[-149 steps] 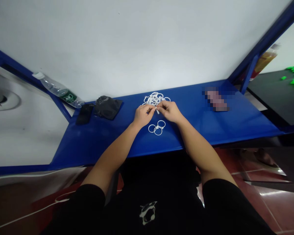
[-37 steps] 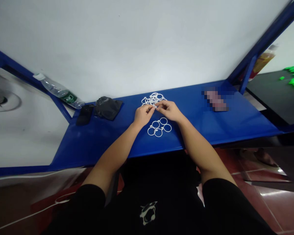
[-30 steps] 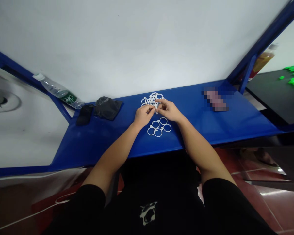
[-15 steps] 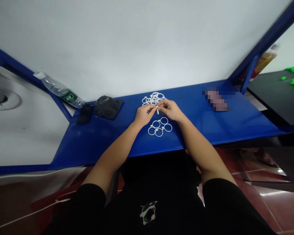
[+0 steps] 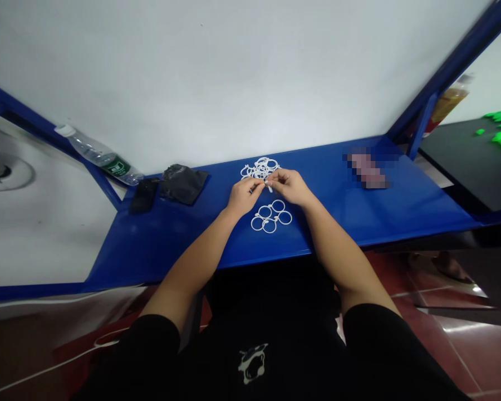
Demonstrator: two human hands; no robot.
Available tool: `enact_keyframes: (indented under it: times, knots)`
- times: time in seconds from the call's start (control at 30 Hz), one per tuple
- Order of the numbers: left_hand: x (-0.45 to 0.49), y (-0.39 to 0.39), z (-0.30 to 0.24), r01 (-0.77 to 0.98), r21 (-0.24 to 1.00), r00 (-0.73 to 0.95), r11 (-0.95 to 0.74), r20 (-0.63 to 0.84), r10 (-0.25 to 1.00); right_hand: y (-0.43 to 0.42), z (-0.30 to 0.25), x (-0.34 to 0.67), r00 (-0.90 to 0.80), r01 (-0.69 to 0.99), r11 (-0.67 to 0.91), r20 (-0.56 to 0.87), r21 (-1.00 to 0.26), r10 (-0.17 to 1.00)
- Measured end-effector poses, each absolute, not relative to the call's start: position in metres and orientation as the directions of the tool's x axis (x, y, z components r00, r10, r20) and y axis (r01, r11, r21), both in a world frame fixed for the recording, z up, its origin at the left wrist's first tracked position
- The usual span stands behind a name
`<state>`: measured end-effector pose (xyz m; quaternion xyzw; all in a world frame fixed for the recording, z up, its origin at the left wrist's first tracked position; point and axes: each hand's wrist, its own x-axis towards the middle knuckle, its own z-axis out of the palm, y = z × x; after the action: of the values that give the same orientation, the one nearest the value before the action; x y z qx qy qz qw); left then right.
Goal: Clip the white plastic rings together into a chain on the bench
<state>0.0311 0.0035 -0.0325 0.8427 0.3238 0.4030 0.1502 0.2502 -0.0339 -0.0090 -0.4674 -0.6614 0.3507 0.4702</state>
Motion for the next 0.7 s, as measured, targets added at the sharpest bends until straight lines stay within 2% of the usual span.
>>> enact_keyframes:
  times: [0.13, 0.23, 0.33, 0.5, 0.7]
  knots:
    - [0.029, 0.007, -0.032, 0.497, 0.59, 0.42, -0.636, 0.478, 0.771, -0.037, -0.004, 0.258, -0.144, 0.514, 0.344, 0.317, -0.786, 0.938]
    - [0.028, 0.008, -0.031, 0.571, 0.598, 0.446, -0.562, 0.348, 0.824, -0.038, -0.004, 0.264, -0.245, 0.572, 0.322, 0.218, -0.754, 0.945]
    - [0.028, 0.006, -0.027, 0.608, 0.582, 0.482, -0.539, 0.269, 0.834, -0.034, -0.006, 0.268, -0.199, 0.638, 0.29, 0.211, -0.714, 0.957]
    - [0.031, 0.001, -0.021, 0.616, 0.554, 0.535, -0.561, 0.229, 0.813, -0.019, -0.022, 0.278, -0.053, 0.817, 0.195, 0.267, -0.542, 0.962]
    - [0.032, 0.003, -0.024, 0.628, 0.504, 0.556, -0.593, 0.243, 0.795, -0.014, -0.034, 0.278, -0.104, 0.893, 0.159, 0.15, -0.422, 0.983]
